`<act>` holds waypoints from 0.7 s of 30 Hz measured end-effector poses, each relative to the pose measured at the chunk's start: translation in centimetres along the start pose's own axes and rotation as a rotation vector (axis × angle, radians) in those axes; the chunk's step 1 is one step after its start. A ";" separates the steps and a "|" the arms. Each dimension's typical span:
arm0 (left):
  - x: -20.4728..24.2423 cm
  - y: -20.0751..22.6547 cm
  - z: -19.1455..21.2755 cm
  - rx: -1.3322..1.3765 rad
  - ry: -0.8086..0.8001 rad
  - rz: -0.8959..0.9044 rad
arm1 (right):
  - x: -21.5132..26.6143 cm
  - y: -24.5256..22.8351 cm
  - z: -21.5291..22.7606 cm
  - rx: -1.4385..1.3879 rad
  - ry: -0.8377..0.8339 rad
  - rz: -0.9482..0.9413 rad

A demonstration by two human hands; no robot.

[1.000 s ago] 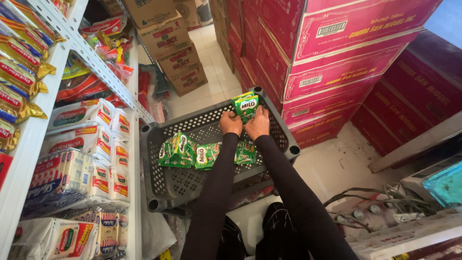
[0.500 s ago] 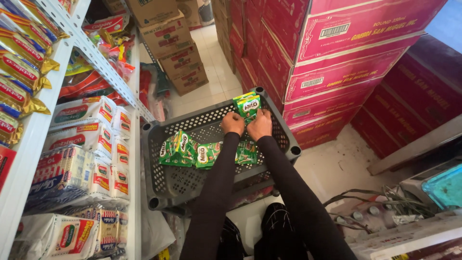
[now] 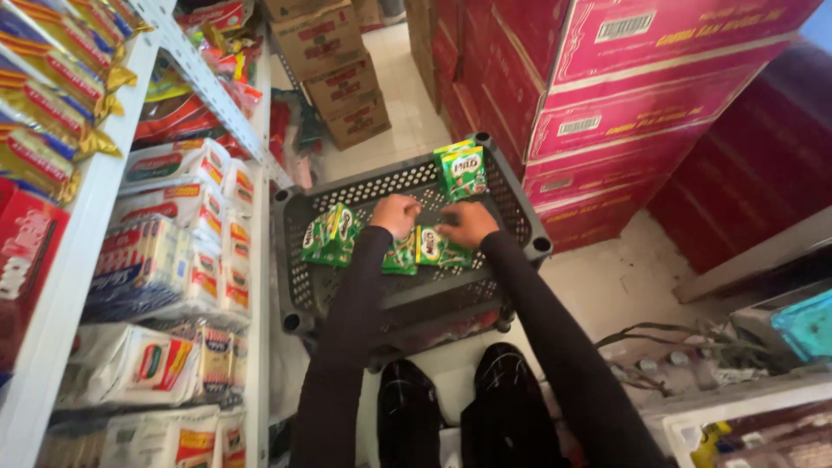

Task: The person organizes green Milo packets inside a black plastic basket. They pick up the packets, arrange them neatly, and place them back into the basket.

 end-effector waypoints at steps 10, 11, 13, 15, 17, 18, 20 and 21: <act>5.1 0.1 2.4 -0.045 -0.111 -0.151 | 1.3 -4.0 -3.7 0.220 -0.367 0.357; 5.3 0.1 2.4 0.079 -0.160 -0.139 | 0.9 -3.3 -4.2 0.040 -0.390 0.401; 5.7 0.4 2.6 0.172 -0.201 -0.115 | 1.2 -4.1 -3.4 -0.026 -0.409 0.429; 6.1 0.8 3.1 0.263 -0.240 -0.089 | 1.4 -4.8 -2.8 -0.092 -0.429 0.460; 6.9 1.5 3.5 0.244 -0.266 -0.126 | 1.6 -4.9 -3.0 -0.187 -0.522 0.379; 7.1 1.3 3.4 0.244 -0.264 -0.122 | 1.6 -4.9 -3.1 -0.188 -0.527 0.379; 7.4 1.0 3.2 0.244 -0.261 -0.135 | 1.7 -5.2 -3.4 -0.166 -0.551 0.453; 7.6 0.8 3.1 0.244 -0.259 -0.133 | 1.9 -5.8 -3.2 -0.166 -0.553 0.454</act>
Point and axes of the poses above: each hand's wrist, its own x-axis away from the middle knuckle, its own z-axis out of the back of the hand, y = z × x, the point moved 6 cm from there along -x, towards the middle knuckle, and after that the axes turned 8 degrees about y, right-handed, at the moved point
